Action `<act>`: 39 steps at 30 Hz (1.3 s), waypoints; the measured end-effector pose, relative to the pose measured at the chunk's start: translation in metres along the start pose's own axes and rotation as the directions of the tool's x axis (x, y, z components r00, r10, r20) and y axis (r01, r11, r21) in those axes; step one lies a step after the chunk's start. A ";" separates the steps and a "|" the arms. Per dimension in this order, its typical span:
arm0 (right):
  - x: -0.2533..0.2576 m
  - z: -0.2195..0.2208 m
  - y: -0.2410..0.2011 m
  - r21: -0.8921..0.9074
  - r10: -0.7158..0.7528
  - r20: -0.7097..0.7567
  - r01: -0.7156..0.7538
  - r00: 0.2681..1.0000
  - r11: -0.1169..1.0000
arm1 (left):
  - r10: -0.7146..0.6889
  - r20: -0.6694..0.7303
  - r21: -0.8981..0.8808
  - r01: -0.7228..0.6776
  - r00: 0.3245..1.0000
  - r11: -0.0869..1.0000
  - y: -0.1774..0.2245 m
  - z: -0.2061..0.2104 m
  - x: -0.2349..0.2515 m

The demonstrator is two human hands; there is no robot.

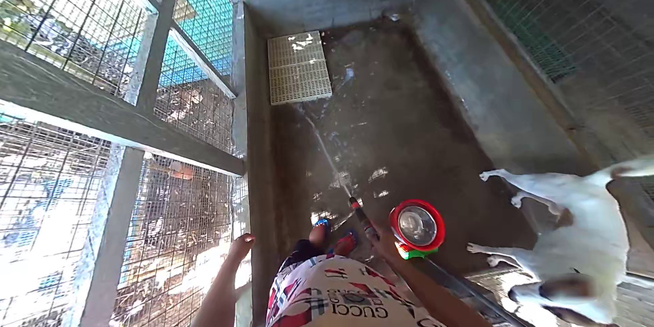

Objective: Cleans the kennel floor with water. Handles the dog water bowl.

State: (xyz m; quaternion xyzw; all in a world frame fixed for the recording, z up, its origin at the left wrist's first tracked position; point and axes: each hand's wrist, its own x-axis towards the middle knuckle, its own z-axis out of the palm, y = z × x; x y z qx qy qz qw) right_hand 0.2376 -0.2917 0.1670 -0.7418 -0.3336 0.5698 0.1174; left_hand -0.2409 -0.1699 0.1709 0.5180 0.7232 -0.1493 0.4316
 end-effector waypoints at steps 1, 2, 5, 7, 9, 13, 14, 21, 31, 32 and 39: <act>0.000 0.000 0.001 -0.017 -0.013 0.014 0.014 1.000 1.000 | 0.000 0.002 0.009 0.000 1.000 1.000 0.001 0.000 0.000; 0.000 0.001 0.002 -0.025 -0.024 0.028 0.025 0.999 0.999 | -0.001 0.003 0.015 0.001 1.000 1.000 0.002 0.000 0.001; -0.001 0.004 0.002 -0.031 -0.028 0.029 0.029 0.999 0.999 | 0.002 0.004 0.019 -0.002 1.000 1.000 0.004 0.003 0.002; -0.002 0.006 0.000 -0.062 0.014 0.061 -0.010 0.998 0.998 | -0.002 0.002 0.001 0.002 1.000 1.000 0.004 0.006 0.000; 0.002 0.008 0.002 -0.107 0.054 0.107 -0.043 0.993 0.993 | -0.017 0.004 -0.011 0.017 1.000 1.000 0.003 0.008 -0.002; 0.004 0.010 0.001 -0.084 0.100 0.063 -0.094 0.993 0.992 | -0.014 0.007 -0.019 0.014 1.000 1.000 -0.004 0.011 -0.002; 0.005 0.009 0.000 -0.078 0.101 0.036 -0.098 0.994 0.992 | -0.014 0.004 -0.020 0.014 1.000 1.000 -0.007 0.012 -0.002; 0.007 0.005 0.004 -0.104 0.108 0.056 -0.102 0.993 0.989 | -0.034 0.005 -0.026 0.034 0.999 0.999 -0.017 0.016 -0.003; 0.029 -0.016 0.064 -0.079 0.265 -0.083 -0.271 0.961 0.959 | -0.015 0.004 0.000 0.015 1.000 1.000 -0.006 0.006 -0.011; 0.029 -0.016 0.067 -0.073 0.255 -0.087 -0.261 0.963 0.963 | -0.015 0.008 0.008 0.015 1.000 1.000 -0.007 0.006 -0.010; 0.015 0.002 0.053 -0.041 0.150 0.053 -0.148 0.987 0.988 | -0.006 0.029 0.035 0.005 1.000 0.999 0.002 0.013 0.001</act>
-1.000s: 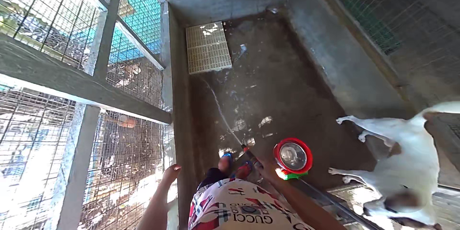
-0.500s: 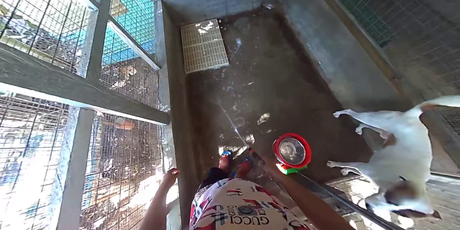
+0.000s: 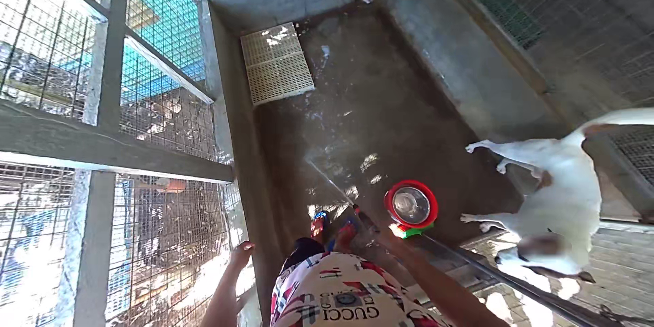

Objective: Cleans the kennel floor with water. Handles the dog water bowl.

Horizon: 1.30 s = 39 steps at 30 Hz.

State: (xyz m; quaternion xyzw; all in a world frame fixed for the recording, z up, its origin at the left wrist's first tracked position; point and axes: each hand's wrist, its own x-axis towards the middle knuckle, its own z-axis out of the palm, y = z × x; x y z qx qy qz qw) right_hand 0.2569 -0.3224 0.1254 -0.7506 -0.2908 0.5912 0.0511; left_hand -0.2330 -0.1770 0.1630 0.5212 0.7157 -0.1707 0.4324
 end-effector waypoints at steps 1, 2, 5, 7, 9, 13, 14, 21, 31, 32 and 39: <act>-0.001 -0.001 0.000 0.026 0.012 -0.028 -0.012 1.000 1.000 | 0.007 0.005 -0.004 -0.007 1.000 1.000 0.002 0.000 0.002; 0.001 -0.002 0.001 0.044 0.024 -0.071 -0.021 0.997 0.999 | 0.012 0.005 -0.011 -0.012 1.000 1.000 0.004 -0.001 0.004; 0.007 -0.010 0.002 0.052 0.046 -0.169 -0.037 0.985 0.998 | 0.026 -0.004 -0.019 -0.026 1.000 0.999 0.013 -0.006 0.006; 0.008 -0.017 0.000 0.020 0.017 -0.177 -0.014 0.984 1.000 | 0.045 -0.017 -0.014 -0.045 0.999 0.999 0.021 -0.009 0.007; 0.008 -0.023 0.001 0.016 -0.046 -0.141 0.048 0.989 0.999 | 0.060 -0.018 0.012 -0.060 0.998 0.998 0.030 -0.011 0.008; 0.006 -0.026 0.007 0.122 -0.101 -0.109 0.115 0.989 0.986 | 0.083 -0.001 0.033 -0.083 0.997 0.996 0.050 -0.009 0.011; 0.006 -0.027 0.008 0.145 -0.088 -0.114 0.104 0.990 0.984 | 0.088 0.003 0.033 -0.088 0.996 0.996 0.055 -0.009 0.011; 0.013 -0.042 0.008 0.244 0.000 -0.187 0.047 0.982 0.969 | 0.103 0.036 0.088 -0.106 0.994 0.990 0.084 -0.018 0.022; 0.011 -0.056 0.002 0.283 0.038 -0.240 0.033 0.970 0.959 | 0.193 0.278 -0.322 -0.098 0.941 0.942 0.277 0.100 0.044; 0.008 -0.053 0.000 0.303 0.038 -0.274 0.048 0.961 0.952 | 0.233 0.331 -0.343 -0.114 0.914 0.932 0.299 0.128 0.051; 0.022 -0.039 0.028 0.555 0.178 -0.411 0.091 0.894 0.827 | 0.311 0.530 -0.388 -0.100 0.789 0.916 0.428 0.288 0.085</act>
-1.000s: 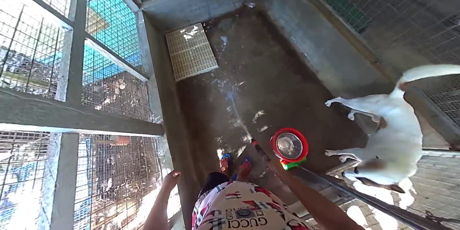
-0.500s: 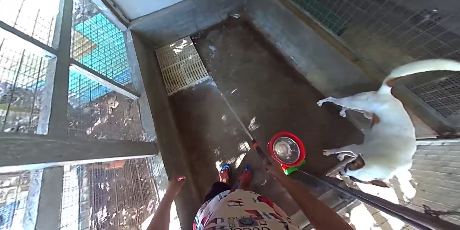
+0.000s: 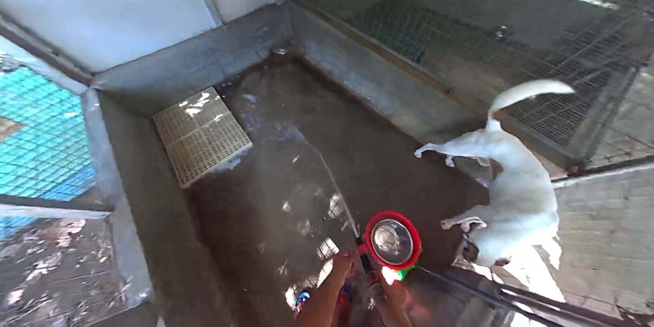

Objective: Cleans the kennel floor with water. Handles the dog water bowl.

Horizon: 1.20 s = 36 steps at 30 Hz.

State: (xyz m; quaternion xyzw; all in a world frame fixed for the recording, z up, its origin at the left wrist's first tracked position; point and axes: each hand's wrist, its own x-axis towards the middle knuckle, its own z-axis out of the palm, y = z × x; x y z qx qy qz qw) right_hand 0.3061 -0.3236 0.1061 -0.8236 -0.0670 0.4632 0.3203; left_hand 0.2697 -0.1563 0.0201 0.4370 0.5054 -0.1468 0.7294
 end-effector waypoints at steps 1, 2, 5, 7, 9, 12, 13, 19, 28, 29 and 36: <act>0.006 -0.002 0.001 0.021 0.031 -0.002 -0.031 1.000 0.999 | -0.006 0.001 0.001 0.006 1.000 1.000 0.007 0.011 0.005; 0.010 -0.004 0.001 0.025 0.063 -0.006 -0.063 0.998 0.998 | -0.009 -0.008 -0.003 0.009 1.000 1.000 0.011 0.020 0.008; 0.015 -0.011 -0.009 -0.005 0.109 -0.038 -0.109 0.993 0.994 | 0.021 -0.066 -0.069 -0.025 0.998 0.997 0.021 0.035 0.010; 0.017 -0.015 -0.013 0.016 0.117 -0.063 -0.116 0.991 0.993 | 0.053 -0.099 -0.102 -0.063 0.994 0.993 0.032 0.043 0.010; 0.018 -0.017 -0.011 0.082 0.127 -0.080 -0.120 0.989 0.989 | 0.077 -0.069 -0.089 -0.083 0.995 0.993 0.044 0.051 0.009; 0.013 -0.022 -0.008 0.232 0.191 -0.086 -0.167 0.978 0.958 | 0.088 0.023 0.043 -0.089 0.996 0.995 0.051 0.066 0.013; 0.013 -0.024 -0.006 0.288 0.224 -0.076 -0.193 0.972 0.938 | 0.085 0.050 0.108 -0.090 0.995 0.990 0.050 0.071 0.018; 0.023 -0.031 0.008 0.526 0.349 -0.085 -0.255 0.933 0.811 | 0.013 0.165 0.274 -0.058 0.986 0.960 0.037 0.097 0.022; 0.126 -0.068 0.033 0.185 0.256 -0.210 -0.218 0.944 0.958 | -0.023 0.144 0.400 -0.037 0.989 0.916 -0.015 0.064 0.024; 0.145 -0.080 0.042 0.078 0.248 -0.210 -0.237 0.946 0.968 | -0.035 0.124 0.419 -0.020 0.992 0.908 -0.025 0.050 0.028; 0.250 -0.122 0.113 -0.158 0.307 -0.188 -0.337 0.933 0.928 | -0.174 -0.110 0.488 0.205 0.979 0.848 -0.112 -0.068 0.028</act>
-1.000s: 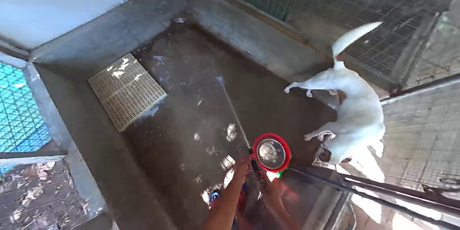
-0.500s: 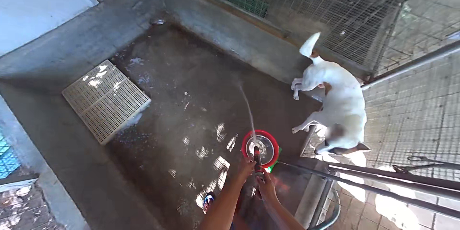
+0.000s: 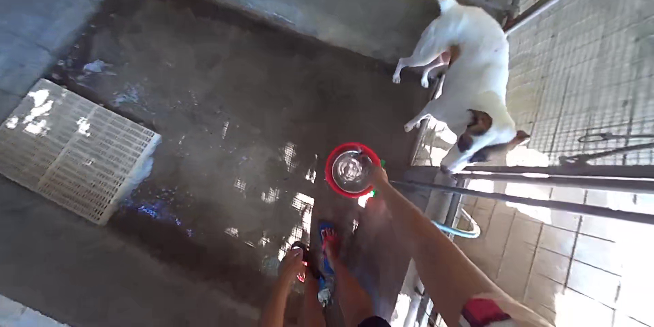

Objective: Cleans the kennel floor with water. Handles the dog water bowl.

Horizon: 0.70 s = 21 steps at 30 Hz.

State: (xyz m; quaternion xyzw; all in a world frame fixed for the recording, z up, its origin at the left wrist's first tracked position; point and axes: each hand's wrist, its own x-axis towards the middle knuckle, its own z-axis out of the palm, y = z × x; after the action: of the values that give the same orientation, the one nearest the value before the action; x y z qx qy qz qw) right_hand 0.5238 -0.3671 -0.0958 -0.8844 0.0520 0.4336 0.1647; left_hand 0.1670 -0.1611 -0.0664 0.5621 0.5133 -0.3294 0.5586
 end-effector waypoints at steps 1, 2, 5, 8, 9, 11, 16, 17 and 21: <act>0.010 0.006 0.004 0.008 0.015 0.015 -0.015 1.000 1.000 | -0.052 -0.015 0.015 0.052 0.999 0.999 -0.022 -0.007 0.000; 0.018 0.013 0.009 0.024 0.025 0.029 -0.026 0.999 0.999 | -0.098 -0.025 0.059 0.099 0.995 0.993 -0.045 -0.014 0.002; 0.025 0.031 0.020 0.015 0.035 0.097 -0.036 0.995 0.999 | -0.154 -0.013 0.288 0.151 0.988 0.945 -0.101 -0.032 0.011; 0.027 0.050 0.036 -0.058 0.016 0.182 -0.005 0.983 0.998 | -0.188 0.023 0.380 0.165 0.982 0.910 -0.119 -0.042 0.010; 0.029 0.055 0.043 -0.101 0.002 0.202 0.018 0.979 0.995 | -0.191 0.029 0.377 0.166 0.981 0.911 -0.114 -0.043 0.008; 0.024 0.058 0.051 -0.137 -0.003 0.217 0.034 0.976 0.990 | -0.166 0.039 0.371 0.140 0.985 0.918 -0.101 -0.042 0.004; -0.016 0.030 0.040 -0.144 0.177 0.081 -0.164 0.981 0.976 | -0.086 0.039 0.308 0.070 0.996 0.949 -0.063 -0.040 0.007; -0.021 0.022 0.042 -0.144 0.196 0.032 -0.190 0.980 0.971 | -0.069 0.040 0.300 0.053 0.997 0.953 -0.054 -0.039 0.007; -0.022 -0.020 0.050 -0.110 0.252 -0.132 -0.267 0.959 0.958 | -0.014 0.068 0.303 -0.008 0.998 0.953 -0.036 -0.040 0.013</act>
State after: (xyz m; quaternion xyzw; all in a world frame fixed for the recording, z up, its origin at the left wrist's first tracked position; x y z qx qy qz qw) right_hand 0.5133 -0.4222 -0.0800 -0.9024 0.1496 0.4013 0.0468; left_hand 0.1284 -0.1256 -0.0825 0.6284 0.4380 -0.4243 0.4829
